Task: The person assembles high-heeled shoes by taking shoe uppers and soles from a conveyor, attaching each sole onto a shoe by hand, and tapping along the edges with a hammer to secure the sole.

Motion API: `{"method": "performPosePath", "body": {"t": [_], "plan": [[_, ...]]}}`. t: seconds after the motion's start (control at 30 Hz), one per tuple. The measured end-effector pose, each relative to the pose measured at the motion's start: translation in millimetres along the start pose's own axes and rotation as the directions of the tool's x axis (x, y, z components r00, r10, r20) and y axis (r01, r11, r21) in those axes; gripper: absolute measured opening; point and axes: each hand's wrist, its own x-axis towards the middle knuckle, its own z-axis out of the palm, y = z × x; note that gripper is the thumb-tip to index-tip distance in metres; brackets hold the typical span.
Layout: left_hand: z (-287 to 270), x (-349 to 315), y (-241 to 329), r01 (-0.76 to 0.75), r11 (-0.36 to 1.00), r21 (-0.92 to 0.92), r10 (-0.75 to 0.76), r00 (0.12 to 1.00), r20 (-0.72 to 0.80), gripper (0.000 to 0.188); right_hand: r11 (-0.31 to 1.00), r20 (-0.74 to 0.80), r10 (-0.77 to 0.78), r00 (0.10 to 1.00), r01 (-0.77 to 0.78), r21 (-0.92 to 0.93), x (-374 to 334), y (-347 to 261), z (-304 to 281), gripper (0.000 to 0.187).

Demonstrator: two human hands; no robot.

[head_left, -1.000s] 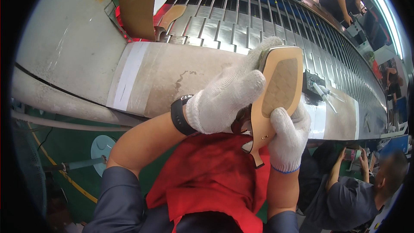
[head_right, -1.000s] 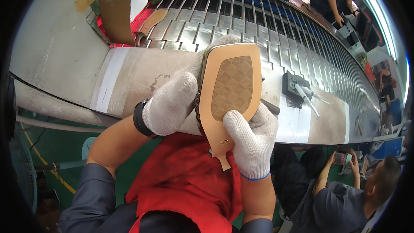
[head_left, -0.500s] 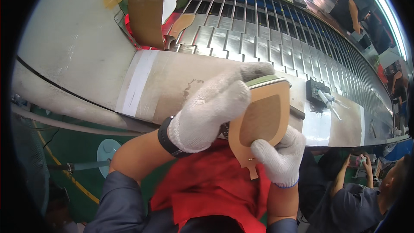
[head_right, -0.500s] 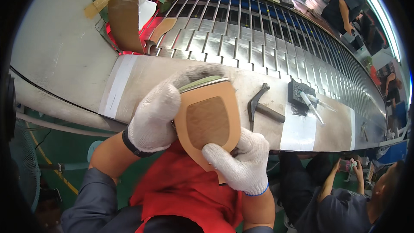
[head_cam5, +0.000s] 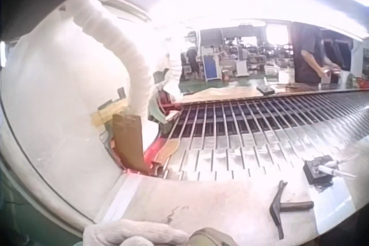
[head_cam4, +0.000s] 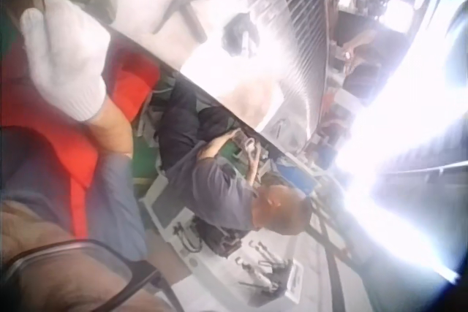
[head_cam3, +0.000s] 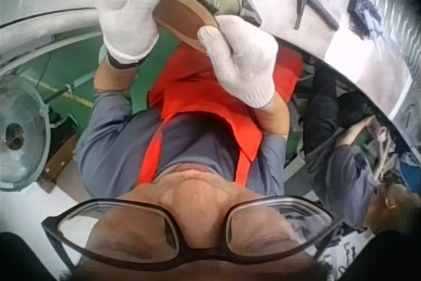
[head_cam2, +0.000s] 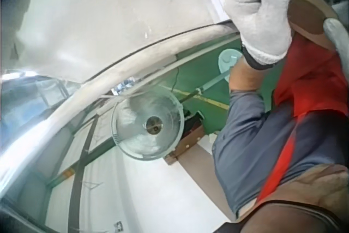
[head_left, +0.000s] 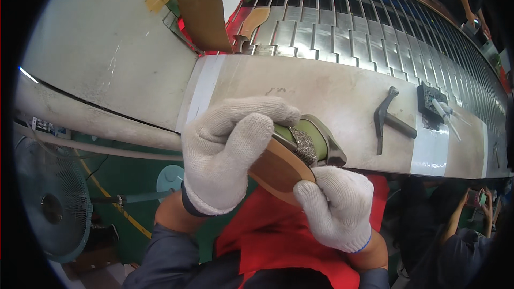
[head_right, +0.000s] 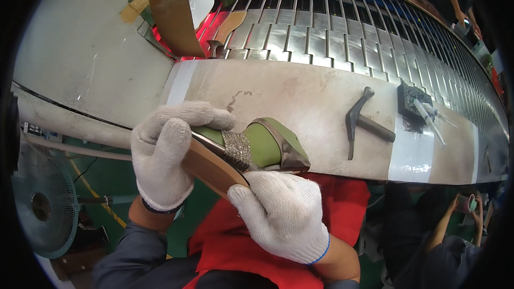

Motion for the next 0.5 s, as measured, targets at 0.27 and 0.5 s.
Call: {"method": "performPosePath", "body": {"t": [0.27, 0.5], "plan": [[4, -2, 9, 0.010, 0.988, 0.154, 0.003, 0.997, -0.080, 0.030, 0.998, 0.018, 0.054, 0.998, -0.055, 0.037, 5, -3, 4, 0.016], [-10, 15, -7, 0.048, 0.996, 0.076, -0.037, 0.990, -0.137, 0.025, 0.999, -0.010, 0.047, 0.999, -0.047, 0.006, 20, -1, 15, 0.020]]}}
